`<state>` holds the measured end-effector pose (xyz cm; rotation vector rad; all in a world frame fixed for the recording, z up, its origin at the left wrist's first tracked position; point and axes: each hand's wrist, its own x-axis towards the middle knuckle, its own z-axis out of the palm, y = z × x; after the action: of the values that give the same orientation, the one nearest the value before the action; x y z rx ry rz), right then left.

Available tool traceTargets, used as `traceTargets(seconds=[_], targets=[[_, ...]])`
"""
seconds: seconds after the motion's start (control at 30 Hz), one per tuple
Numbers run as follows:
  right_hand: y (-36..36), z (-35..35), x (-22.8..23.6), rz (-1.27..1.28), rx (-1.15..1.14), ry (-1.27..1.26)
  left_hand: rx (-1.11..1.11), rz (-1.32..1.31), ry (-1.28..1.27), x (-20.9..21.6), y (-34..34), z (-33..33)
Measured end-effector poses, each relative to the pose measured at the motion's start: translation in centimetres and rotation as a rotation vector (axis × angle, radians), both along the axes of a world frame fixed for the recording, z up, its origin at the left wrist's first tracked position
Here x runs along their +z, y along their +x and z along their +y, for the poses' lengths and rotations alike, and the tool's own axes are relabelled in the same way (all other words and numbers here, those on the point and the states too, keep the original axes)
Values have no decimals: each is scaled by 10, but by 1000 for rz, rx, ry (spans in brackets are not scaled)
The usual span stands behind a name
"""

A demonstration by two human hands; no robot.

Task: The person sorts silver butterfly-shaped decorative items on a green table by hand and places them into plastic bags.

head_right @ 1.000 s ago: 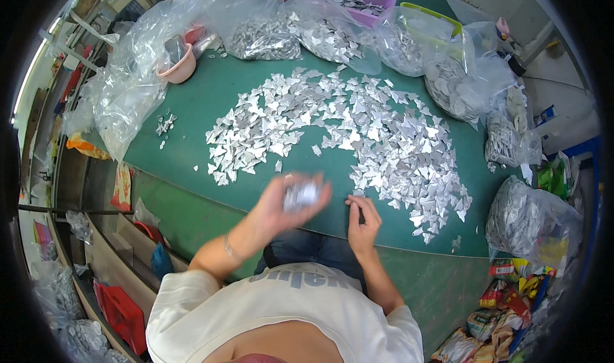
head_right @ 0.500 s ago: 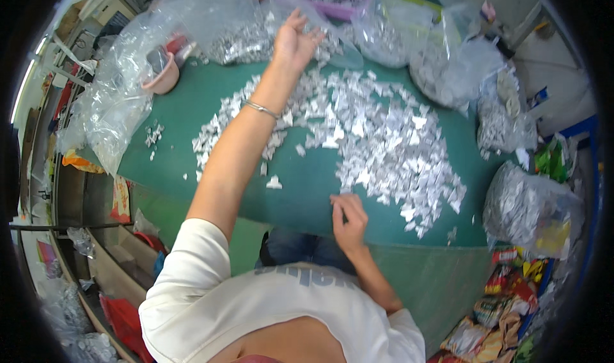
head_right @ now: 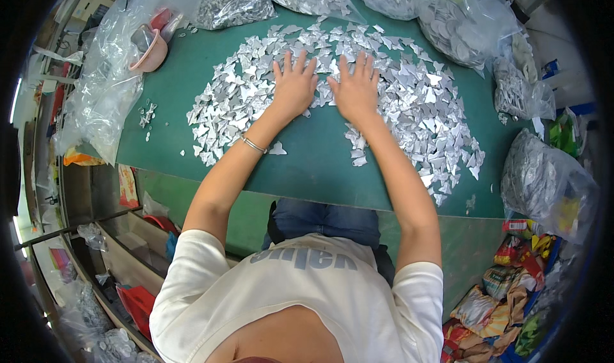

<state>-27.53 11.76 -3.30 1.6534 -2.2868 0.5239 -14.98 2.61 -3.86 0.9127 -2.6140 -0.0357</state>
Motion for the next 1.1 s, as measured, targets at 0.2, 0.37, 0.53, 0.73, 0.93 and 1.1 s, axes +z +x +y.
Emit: traceTargets(seconds=[0.2, 0.37, 0.53, 0.73, 0.93, 1.1], targets=[[38, 29, 8, -161, 301, 136, -240, 46, 268, 8, 37, 30], [53, 81, 31, -192, 584, 290, -288, -4, 368, 29, 92, 94], [47, 127, 48, -262, 564, 375, -248, -55, 454, 41, 124, 133], [39, 142, 38, -388, 266, 18, -79, 149, 433, 28, 131, 137], [56, 140, 39, -260, 317, 207, -203, 174, 531, 32, 132, 150], [63, 146, 39, -282, 281, 229, -16, 169, 446, 32, 142, 148]])
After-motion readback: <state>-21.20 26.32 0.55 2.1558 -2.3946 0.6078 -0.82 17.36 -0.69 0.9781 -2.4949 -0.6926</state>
